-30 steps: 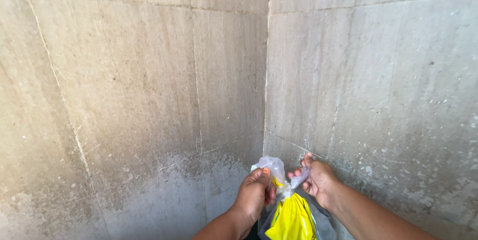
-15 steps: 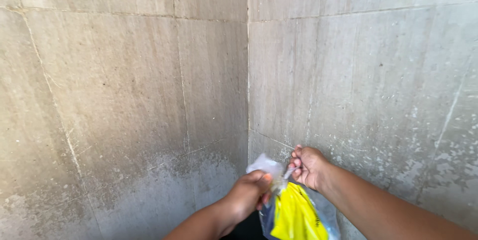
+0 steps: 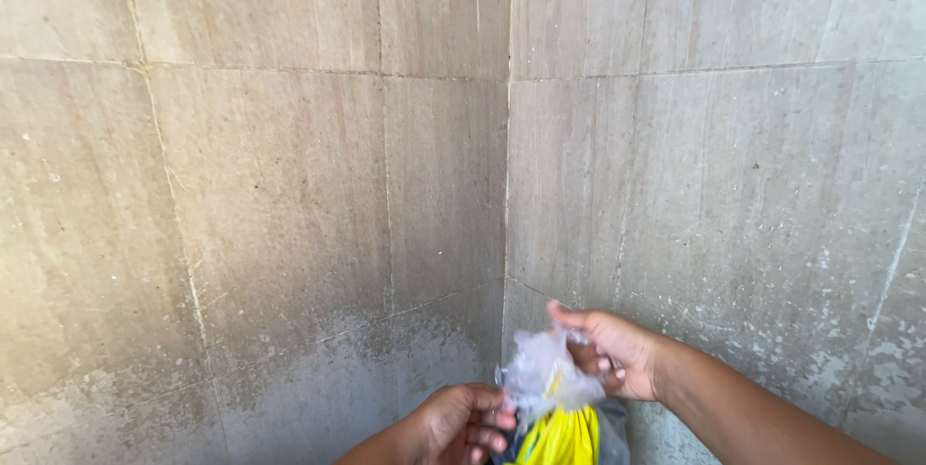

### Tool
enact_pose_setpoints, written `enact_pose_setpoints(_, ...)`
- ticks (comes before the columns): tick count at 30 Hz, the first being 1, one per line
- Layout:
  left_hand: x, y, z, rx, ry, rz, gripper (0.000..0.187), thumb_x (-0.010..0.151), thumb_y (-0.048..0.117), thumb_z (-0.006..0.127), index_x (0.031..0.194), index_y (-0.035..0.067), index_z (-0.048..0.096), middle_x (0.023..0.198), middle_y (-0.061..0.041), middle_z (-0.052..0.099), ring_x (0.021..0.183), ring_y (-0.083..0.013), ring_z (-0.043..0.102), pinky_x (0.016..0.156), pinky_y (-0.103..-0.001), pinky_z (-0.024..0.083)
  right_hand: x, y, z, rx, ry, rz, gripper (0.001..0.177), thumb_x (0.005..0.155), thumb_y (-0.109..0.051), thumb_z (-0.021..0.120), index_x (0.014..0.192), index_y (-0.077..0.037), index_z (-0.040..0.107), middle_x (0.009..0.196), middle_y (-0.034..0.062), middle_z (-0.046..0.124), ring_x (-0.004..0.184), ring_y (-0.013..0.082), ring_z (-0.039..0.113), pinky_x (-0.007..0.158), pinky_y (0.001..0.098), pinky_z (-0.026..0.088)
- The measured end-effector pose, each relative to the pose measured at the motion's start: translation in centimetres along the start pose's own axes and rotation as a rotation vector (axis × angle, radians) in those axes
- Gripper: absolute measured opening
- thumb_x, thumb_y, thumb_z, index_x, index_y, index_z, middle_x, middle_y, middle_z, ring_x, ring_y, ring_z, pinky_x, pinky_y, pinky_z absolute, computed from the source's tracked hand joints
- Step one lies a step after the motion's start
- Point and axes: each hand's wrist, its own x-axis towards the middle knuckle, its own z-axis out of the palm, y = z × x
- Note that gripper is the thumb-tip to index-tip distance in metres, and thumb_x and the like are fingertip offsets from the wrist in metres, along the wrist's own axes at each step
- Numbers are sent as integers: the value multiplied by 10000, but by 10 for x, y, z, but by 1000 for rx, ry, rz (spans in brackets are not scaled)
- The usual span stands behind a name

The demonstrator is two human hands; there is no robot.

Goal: The person gathers the edges of a transparent plastic garbage bag containing various waste items inside a dark bucket. They twist the top of the bag and tie it into a knot to secure the contents.

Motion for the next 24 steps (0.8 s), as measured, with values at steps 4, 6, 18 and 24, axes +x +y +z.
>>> enact_pose_setpoints(4,4,0,-14,202,-63,-55,150,1000,253,696,1021,105,688,858,-2,710,604,-94,604,488,-230,408,-25,-2,29,-405,-87,146,456,898,-481,742,1011,-39,737,557,-88,467,403,4,309,334,157,228)
enact_pose_setpoints(6,10,-4,-17,271,-51,-93,151,1007,246,709,1019,97,689,829,8,707,602,-80,620,477,-219,435,-29,-1,36,-369,-240,165,302,883,-350,812,1015,-103,697,640,-93,538,457,-9,346,379,154,255)
enact_pose_setpoints(18,-18,60,35,851,614,197,131,830,241,786,892,127,802,918,-86,806,826,-184,770,768,-341,594,-7,19,67,-59,-437,80,370,945,-123,588,1307,-48,567,1240,193,710,1224,271,685,1073,412,548)
enact_pose_setpoints(24,-7,18,46,889,866,307,181,929,190,641,1106,160,668,1194,-80,696,1126,-279,663,975,-437,477,17,54,70,-96,-396,42,439,975,-30,562,1408,24,517,1337,137,638,1280,271,628,1110,428,532)
